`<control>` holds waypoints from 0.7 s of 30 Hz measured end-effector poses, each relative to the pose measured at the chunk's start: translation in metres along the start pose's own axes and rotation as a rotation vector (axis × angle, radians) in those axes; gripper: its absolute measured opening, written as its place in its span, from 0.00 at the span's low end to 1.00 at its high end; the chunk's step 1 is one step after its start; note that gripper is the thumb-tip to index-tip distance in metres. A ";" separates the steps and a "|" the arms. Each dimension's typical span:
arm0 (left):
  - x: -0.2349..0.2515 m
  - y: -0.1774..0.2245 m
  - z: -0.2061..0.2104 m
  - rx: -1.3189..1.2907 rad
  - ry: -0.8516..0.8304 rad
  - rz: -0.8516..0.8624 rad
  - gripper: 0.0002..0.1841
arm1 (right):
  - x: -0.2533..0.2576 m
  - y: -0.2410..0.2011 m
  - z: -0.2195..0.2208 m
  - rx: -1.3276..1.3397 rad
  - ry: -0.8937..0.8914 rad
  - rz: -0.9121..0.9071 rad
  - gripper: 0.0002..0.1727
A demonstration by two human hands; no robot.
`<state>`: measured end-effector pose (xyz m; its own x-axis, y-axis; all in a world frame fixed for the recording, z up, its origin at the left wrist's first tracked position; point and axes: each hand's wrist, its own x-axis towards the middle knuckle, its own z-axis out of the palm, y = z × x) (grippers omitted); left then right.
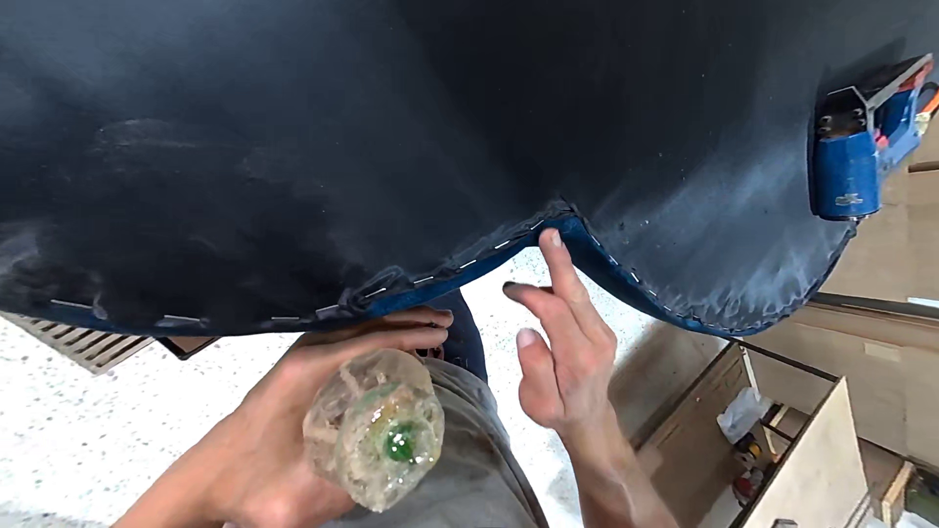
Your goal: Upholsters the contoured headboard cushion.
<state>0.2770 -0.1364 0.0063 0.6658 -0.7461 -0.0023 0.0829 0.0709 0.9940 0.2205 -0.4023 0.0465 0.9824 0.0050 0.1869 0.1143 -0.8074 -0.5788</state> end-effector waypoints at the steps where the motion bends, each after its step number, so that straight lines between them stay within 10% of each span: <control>1: 0.000 0.001 0.000 0.008 -0.003 -0.008 0.39 | 0.002 0.002 0.002 -0.007 0.002 0.015 0.23; 21: 0.004 -0.002 0.004 -0.025 -0.001 -0.005 0.38 | 0.008 0.001 0.001 0.063 0.174 -0.004 0.25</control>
<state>0.2769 -0.1423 0.0052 0.6643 -0.7474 -0.0068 0.1047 0.0841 0.9909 0.2283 -0.4022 0.0469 0.9422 -0.0981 0.3203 0.1325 -0.7689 -0.6255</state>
